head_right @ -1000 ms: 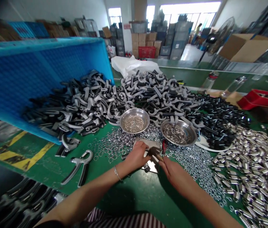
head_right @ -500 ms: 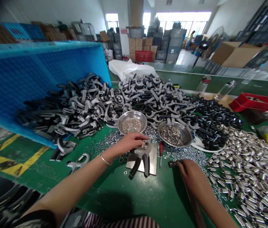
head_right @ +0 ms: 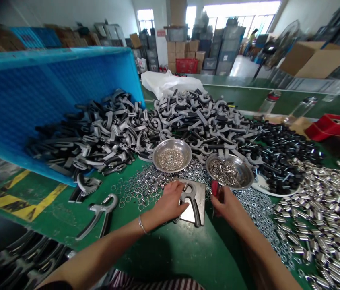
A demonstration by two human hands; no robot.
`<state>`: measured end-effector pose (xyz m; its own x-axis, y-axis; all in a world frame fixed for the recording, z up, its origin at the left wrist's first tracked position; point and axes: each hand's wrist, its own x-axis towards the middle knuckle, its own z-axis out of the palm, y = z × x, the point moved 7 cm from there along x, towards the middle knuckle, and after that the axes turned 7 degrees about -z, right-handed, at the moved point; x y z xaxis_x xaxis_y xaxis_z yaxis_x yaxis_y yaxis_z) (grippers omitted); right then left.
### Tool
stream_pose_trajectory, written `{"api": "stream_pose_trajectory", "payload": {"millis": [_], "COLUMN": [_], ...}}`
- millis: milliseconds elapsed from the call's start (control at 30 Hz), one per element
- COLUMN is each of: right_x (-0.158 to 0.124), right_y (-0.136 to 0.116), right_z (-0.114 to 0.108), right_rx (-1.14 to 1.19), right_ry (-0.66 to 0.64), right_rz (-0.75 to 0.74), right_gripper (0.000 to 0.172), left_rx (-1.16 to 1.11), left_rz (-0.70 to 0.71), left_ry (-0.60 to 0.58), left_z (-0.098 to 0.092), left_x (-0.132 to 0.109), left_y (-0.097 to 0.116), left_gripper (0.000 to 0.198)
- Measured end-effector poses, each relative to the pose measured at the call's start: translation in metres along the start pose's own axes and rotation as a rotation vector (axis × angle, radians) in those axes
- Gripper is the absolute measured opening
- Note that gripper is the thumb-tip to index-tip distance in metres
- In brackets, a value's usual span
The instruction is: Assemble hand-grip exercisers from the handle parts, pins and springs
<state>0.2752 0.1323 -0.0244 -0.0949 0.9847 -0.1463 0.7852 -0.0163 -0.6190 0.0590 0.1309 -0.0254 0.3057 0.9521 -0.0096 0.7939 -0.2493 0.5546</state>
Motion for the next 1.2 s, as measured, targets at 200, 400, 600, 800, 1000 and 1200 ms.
{"api": "stream_pose_trajectory", "payload": {"millis": [200,400,600,800,1000,1200], "right_x": [-0.009,0.0,0.0,0.002,0.0,-0.01], "right_y": [-0.04,-0.054,-0.052,-0.057,-0.06,-0.073], "right_z": [0.013,0.052,0.057,0.061,0.058,0.063], "right_rx": [0.819,0.669,0.668,0.665,0.503,0.079], "right_ry": [0.149,0.198,0.167,0.155,0.16,0.143], "right_rz": [-0.047,-0.113,-0.125,-0.152,-0.181,-0.32], "right_gripper": [0.03,0.027,0.025,0.022,0.021,0.028], "left_rx": [-0.169,-0.159,-0.23,-0.265,-0.278,-0.283], "left_rz": [0.039,-0.107,-0.103,-0.118,-0.124,-0.115], "left_ry": [-0.033,0.094,0.083,0.07,0.087,0.088], "left_z": [0.0,0.004,-0.003,-0.003,-0.003,-0.002], "left_x": [-0.014,-0.02,-0.025,-0.025,-0.028,-0.03], "left_y": [-0.013,-0.025,-0.026,-0.031,-0.031,-0.032], "left_gripper": [0.035,0.025,0.038,0.034,0.036,0.031]}}
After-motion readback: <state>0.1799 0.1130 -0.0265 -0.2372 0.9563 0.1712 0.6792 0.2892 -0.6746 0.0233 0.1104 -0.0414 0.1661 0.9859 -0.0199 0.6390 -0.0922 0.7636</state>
